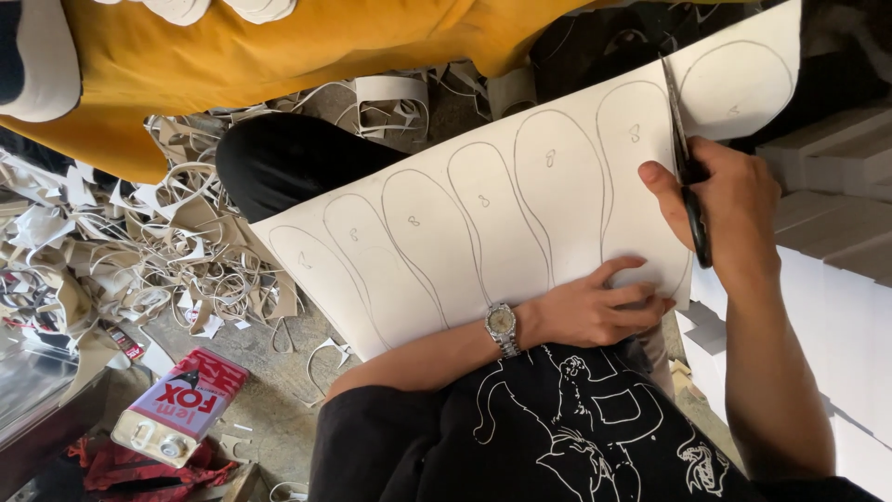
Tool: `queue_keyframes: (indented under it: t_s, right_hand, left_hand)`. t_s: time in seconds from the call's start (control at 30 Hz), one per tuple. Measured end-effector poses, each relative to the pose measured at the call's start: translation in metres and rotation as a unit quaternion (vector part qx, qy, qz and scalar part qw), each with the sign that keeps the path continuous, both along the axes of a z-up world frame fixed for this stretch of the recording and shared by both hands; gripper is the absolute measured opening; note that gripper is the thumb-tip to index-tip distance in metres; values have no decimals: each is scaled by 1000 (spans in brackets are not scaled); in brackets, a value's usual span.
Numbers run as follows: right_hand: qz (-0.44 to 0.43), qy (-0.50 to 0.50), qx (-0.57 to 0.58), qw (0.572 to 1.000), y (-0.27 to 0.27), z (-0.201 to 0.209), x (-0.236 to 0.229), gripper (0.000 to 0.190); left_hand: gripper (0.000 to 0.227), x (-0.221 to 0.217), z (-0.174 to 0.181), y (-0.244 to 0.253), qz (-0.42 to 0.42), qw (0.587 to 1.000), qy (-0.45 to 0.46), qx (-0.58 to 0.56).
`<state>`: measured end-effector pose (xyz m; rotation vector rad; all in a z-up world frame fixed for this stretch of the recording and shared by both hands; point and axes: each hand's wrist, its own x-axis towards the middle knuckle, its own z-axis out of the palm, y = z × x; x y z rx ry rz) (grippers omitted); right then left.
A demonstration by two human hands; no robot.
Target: The person uses scissors to cut out shoe insole shapes from a large white sheet. They cut along pre-drawn outlines, separate each insole, and place the finished pieces onto a nearby table.
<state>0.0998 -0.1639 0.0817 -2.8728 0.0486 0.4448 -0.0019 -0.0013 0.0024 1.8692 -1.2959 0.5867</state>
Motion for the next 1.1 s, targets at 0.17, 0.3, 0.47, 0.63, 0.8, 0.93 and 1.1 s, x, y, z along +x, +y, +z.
queue_keyframes:
  t_s: [0.17,0.3,0.47,0.63,0.8,0.93,1.1]
  right_hand:
    - [-11,-9,23,1000,11,8,3,72]
    - [8,1,-22,1000,4,0,10,68]
    - [16,-35,11,999,7,2,14,63]
    - [-37,52,14,998,4,0,18,68]
    - [65,-103,17,992,1,5,3,61]
    - [63,-103,15,993,-3,17,0,63]
    - [62,-82,-11,995,-9,21,-2,66]
  left_hand:
    - [21,1,2,-1,3,1000,17,6]
    - [21,0,3,-3,7,1000,20,13]
    - [19,6,9,-3,-20,996,86,9]
    - [31,83,55,5,57,976,170,-123]
    - [63,217,70,-13,294,907,286,98]
    - [40,242,73,-20,125,890,436,52]
    - [51,236,82,-17,47,875,480,-52]
